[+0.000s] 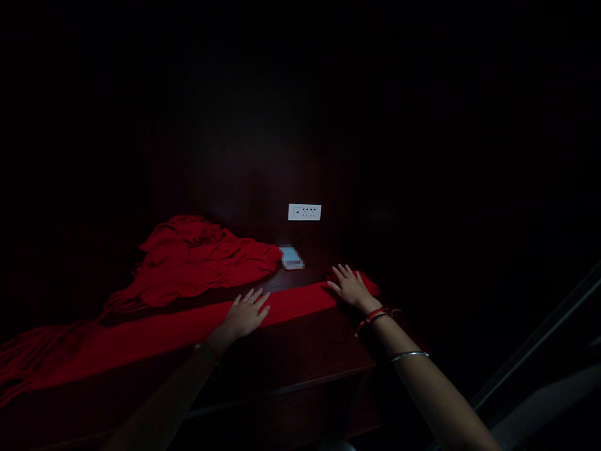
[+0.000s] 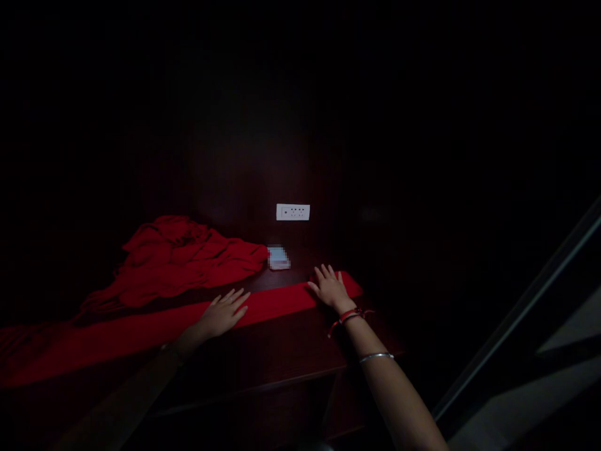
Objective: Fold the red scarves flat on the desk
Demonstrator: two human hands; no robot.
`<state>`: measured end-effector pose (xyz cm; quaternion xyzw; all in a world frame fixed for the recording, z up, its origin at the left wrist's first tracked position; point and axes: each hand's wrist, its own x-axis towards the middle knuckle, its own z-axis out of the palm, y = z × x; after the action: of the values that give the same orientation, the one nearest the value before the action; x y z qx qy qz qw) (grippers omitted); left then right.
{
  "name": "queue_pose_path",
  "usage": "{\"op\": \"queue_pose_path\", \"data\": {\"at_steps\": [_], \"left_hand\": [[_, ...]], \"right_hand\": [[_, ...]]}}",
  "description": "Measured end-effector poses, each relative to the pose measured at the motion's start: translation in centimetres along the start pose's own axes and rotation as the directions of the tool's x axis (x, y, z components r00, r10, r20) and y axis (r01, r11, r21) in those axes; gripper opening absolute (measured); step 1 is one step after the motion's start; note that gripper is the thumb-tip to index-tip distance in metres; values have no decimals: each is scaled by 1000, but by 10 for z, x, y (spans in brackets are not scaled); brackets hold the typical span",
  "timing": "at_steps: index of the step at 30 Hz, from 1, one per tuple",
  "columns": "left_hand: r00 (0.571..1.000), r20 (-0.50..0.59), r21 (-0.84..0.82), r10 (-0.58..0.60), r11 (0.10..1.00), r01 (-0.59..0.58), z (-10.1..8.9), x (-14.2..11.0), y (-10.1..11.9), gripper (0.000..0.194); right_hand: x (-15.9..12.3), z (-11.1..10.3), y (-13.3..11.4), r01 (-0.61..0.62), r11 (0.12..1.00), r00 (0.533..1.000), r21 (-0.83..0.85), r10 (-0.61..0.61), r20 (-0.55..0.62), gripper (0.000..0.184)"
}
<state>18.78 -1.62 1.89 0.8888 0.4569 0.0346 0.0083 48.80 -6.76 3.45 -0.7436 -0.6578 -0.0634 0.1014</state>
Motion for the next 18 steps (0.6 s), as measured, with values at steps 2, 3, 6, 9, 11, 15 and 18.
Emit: {"op": "queue_pose_path", "data": {"at_steps": [2,3,6,9,11,15,18], "left_hand": [[1000,16,2,-5,1000,5,-2,0,0,51],[1000,20,4,-6,1000,5,-3,0,0,51],[1000,18,14,5,1000,-5,-7,-4,1,51],[1000,-5,26,9,1000,-9,-8,-8,4,50],[1000,-27,30,11,999,-10,-8,-9,6,50],[1000,-17,11,25,1000,-24,-8,-11,5,50],[997,60,-30,54,998,-53,-12,-13,-10,54]], "right_hand": [[-1,10,14,-65,998,995,-23,67,80,66],[-3,15,18,-75,997,992,-29,78,102,66],[-6,17,19,-66,997,994,-42,70,87,64],[-8,2,11,-48,997,993,-57,54,110,52],[-9,-10,4,-75,993,990,-93,86,115,38],[-9,-24,1,-151,985,985,-86,156,67,31],[-5,-34,15,-209,977,978,37,208,15,34]]}}
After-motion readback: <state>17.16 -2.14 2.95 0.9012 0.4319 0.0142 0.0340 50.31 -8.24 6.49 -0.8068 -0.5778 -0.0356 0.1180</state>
